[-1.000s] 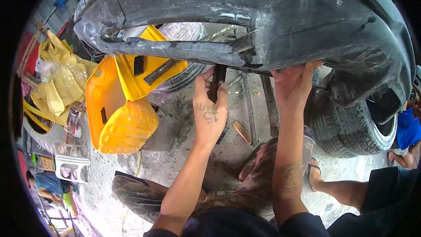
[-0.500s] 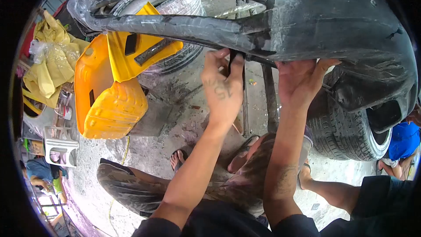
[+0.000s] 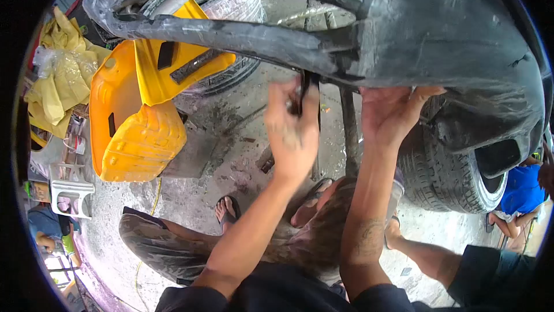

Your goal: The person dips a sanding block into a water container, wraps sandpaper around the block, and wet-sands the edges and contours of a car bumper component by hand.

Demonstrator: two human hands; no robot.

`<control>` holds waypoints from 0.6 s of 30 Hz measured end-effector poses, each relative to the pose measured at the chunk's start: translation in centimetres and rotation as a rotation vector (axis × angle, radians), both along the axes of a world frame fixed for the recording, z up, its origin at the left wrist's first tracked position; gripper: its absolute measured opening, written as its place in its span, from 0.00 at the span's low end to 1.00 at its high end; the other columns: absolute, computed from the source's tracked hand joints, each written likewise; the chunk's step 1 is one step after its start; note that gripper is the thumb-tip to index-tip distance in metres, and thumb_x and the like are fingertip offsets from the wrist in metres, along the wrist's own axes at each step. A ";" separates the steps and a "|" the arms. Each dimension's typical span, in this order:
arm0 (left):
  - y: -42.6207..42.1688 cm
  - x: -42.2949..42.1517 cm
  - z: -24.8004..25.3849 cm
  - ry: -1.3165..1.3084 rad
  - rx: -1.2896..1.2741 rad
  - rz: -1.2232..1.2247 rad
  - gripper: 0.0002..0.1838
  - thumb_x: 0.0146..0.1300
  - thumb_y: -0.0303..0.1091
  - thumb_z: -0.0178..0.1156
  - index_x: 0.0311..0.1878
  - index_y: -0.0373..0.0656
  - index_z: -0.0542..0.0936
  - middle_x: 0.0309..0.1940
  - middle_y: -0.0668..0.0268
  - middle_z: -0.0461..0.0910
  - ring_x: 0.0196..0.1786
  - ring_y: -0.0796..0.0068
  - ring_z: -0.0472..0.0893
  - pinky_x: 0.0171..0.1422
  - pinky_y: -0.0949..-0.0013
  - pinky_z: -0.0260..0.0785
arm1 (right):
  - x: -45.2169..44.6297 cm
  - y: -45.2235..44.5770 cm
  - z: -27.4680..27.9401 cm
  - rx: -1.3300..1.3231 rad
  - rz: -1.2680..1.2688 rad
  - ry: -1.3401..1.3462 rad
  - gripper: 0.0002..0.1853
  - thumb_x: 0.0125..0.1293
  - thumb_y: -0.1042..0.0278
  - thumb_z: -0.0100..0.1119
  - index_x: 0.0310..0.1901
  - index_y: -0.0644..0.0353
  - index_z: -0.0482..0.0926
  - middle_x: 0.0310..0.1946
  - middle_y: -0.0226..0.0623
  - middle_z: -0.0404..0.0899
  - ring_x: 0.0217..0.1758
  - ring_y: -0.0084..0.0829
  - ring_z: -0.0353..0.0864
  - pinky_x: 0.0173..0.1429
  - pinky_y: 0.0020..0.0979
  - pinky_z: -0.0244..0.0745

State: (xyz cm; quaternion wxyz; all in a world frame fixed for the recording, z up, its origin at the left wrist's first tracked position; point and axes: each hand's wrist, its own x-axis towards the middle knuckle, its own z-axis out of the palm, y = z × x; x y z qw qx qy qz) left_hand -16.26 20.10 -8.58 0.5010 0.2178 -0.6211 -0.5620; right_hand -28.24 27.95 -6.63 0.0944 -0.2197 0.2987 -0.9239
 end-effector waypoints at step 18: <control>-3.7 8.0 3.2 -0.767 -0.458 -0.624 0.47 0.67 0.27 0.60 0.83 0.46 0.44 0.39 0.37 0.82 0.42 0.36 0.83 0.48 0.43 0.73 | -1.6 0.9 -1.6 -0.142 0.098 -0.040 0.39 0.73 0.28 0.47 0.75 0.47 0.67 0.74 0.32 0.69 0.78 0.42 0.64 0.76 0.65 0.55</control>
